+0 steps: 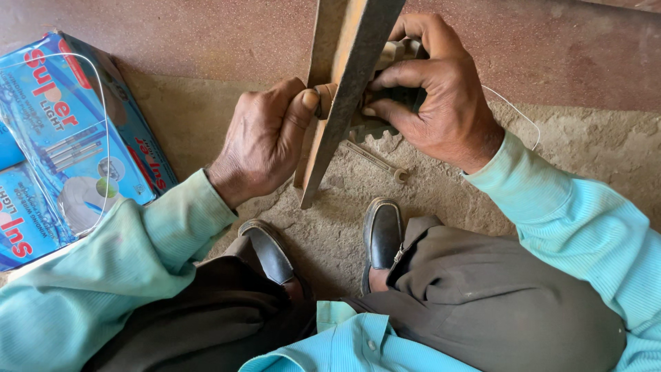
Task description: The person assembles a metal frame by tightening a bolt with a wrench and hammering a nut onto a threaded rod. They then walk to a workbench area and continue hammering the nut onto the rod.
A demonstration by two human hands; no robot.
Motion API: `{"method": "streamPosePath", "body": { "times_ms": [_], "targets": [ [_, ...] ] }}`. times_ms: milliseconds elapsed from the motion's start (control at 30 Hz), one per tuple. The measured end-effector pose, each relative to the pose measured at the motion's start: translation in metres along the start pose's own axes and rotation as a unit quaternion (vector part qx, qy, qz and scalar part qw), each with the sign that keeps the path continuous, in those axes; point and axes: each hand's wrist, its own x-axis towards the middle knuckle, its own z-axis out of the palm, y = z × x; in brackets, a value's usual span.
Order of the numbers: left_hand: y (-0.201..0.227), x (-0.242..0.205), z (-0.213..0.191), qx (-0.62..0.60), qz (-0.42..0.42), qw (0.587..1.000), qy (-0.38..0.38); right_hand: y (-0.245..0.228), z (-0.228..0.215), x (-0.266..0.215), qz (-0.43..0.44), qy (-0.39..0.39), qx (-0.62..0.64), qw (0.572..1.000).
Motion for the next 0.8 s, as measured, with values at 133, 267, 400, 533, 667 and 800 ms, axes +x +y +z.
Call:
{"method": "streamPosePath", "body": {
  "times_ms": [133,267,400,533,667,800],
  "targets": [
    [-0.006,0.000,0.008,-0.089,-0.180,0.979,-0.032,0.002,0.001,-0.002,-0.004,0.002,0.004,1.000],
    [-0.009,0.003,0.006,-0.181,-0.239,0.952,-0.055,0.003,0.001,-0.003,0.006,-0.005,-0.001,1.000],
    [-0.005,0.000,-0.002,0.001,-0.042,0.999,-0.028,0.002,-0.001,-0.003,0.020,-0.012,-0.011,1.000],
    [-0.004,-0.003,-0.003,0.104,0.104,0.989,0.020,-0.001,-0.001,-0.003,0.010,-0.007,0.006,1.000],
    [-0.011,0.003,0.008,-0.045,-0.105,0.993,-0.020,-0.003,0.000,0.001,0.002,0.001,0.000,1.000],
    [-0.014,0.002,0.011,-0.132,-0.183,0.973,-0.049,-0.001,-0.001,-0.001,0.012,-0.007,0.010,1.000]
  ]
}}
